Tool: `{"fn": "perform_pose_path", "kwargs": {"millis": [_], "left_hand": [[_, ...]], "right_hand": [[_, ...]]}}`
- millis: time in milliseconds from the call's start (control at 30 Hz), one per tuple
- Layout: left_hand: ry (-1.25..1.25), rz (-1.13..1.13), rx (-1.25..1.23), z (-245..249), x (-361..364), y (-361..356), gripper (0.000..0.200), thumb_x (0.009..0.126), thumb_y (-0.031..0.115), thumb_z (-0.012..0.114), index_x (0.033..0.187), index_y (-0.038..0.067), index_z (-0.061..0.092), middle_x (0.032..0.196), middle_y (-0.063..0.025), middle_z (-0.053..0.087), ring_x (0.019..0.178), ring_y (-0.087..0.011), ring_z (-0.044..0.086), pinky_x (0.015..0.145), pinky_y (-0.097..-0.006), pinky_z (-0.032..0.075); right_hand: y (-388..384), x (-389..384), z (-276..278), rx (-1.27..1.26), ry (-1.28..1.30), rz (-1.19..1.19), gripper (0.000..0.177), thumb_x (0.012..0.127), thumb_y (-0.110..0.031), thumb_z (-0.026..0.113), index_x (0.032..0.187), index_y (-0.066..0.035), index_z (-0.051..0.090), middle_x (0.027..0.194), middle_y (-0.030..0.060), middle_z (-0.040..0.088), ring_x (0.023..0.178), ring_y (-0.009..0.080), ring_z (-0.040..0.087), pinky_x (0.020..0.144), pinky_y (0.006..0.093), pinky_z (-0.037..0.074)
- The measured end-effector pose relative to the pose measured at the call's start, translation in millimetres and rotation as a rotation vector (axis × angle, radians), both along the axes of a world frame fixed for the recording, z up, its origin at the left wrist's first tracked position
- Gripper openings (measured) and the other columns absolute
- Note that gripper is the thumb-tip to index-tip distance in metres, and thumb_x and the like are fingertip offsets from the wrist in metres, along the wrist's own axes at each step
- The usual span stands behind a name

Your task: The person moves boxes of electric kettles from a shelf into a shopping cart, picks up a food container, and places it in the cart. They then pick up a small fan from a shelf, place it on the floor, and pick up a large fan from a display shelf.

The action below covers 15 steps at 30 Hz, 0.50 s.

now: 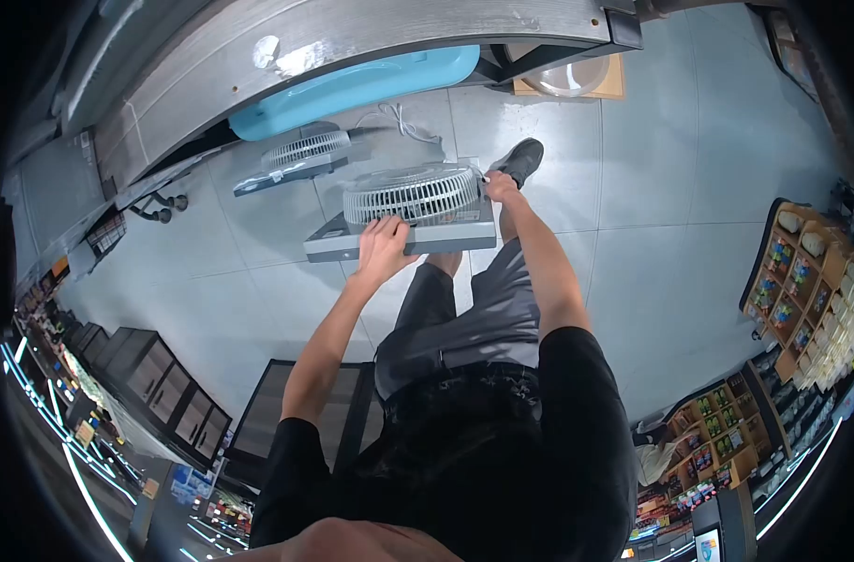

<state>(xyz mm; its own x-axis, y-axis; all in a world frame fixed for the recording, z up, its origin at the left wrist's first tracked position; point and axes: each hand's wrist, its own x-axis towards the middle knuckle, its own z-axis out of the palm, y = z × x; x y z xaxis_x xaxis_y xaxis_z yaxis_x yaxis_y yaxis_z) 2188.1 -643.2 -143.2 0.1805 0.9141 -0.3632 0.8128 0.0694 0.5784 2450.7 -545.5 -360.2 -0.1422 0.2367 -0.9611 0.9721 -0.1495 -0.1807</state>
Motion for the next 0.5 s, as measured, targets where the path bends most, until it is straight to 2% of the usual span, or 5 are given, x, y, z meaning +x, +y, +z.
{"fn": "perform_pose_path", "kwargs": {"millis": [67, 133, 300, 367, 500], "left_hand": [[0.027, -0.022, -0.072, -36, 5, -1, 0.045, 0.05, 0.024, 0.081, 0.082, 0.007, 0.056, 0.083, -0.0063, 0.055, 0.084, -0.0236, 0.056, 0.074, -0.038, 0.042], [0.023, -0.024, -0.019, -72, 6, 2, 0.045, 0.048, 0.024, 0.081, 0.08, 0.006, 0.055, 0.082, -0.0063, 0.053, 0.082, -0.0239, 0.055, 0.071, -0.0366, 0.042], [0.052, -0.048, 0.001, -140, 8, -6, 0.047, 0.046, 0.023, 0.082, 0.08, 0.007, 0.054, 0.085, -0.0065, 0.055, 0.085, -0.0245, 0.056, 0.073, -0.037, 0.043], [0.045, -0.057, -0.023, -163, 10, -5, 0.046, 0.047, 0.023, 0.082, 0.08, 0.007, 0.054, 0.086, -0.0067, 0.055, 0.087, -0.0247, 0.056, 0.075, -0.0376, 0.043], [0.054, -0.057, -0.041, -189, 16, -4, 0.045, 0.049, 0.023, 0.082, 0.08, 0.007, 0.054, 0.086, -0.0066, 0.055, 0.089, -0.0246, 0.055, 0.077, -0.0384, 0.043]], "right_hand": [[-18, 8, -54, 0.081, -0.012, 0.003, 0.042, 0.08, -0.017, 0.05, 0.122, -0.014, 0.055, 0.119, 0.0188, 0.056, 0.112, 0.0317, 0.054, 0.095, 0.0396, 0.043], [-12, 1, -80, 0.131, -0.024, -0.028, 0.043, 0.08, -0.016, 0.05, 0.122, -0.016, 0.055, 0.119, 0.0186, 0.056, 0.112, 0.0325, 0.053, 0.096, 0.0402, 0.042], [-9, 2, -111, 0.124, -0.024, -0.115, 0.042, 0.08, -0.013, 0.046, 0.121, -0.017, 0.056, 0.119, 0.0187, 0.056, 0.112, 0.0334, 0.053, 0.096, 0.0407, 0.043], [-7, 5, -128, 0.076, -0.043, -0.251, 0.042, 0.081, -0.012, 0.045, 0.121, -0.016, 0.055, 0.119, 0.0188, 0.056, 0.111, 0.0332, 0.054, 0.095, 0.0401, 0.044], [-16, 9, -162, 0.058, -0.06, -0.346, 0.043, 0.081, -0.015, 0.044, 0.122, -0.016, 0.055, 0.12, 0.0179, 0.056, 0.111, 0.0329, 0.054, 0.095, 0.0388, 0.044]]}}
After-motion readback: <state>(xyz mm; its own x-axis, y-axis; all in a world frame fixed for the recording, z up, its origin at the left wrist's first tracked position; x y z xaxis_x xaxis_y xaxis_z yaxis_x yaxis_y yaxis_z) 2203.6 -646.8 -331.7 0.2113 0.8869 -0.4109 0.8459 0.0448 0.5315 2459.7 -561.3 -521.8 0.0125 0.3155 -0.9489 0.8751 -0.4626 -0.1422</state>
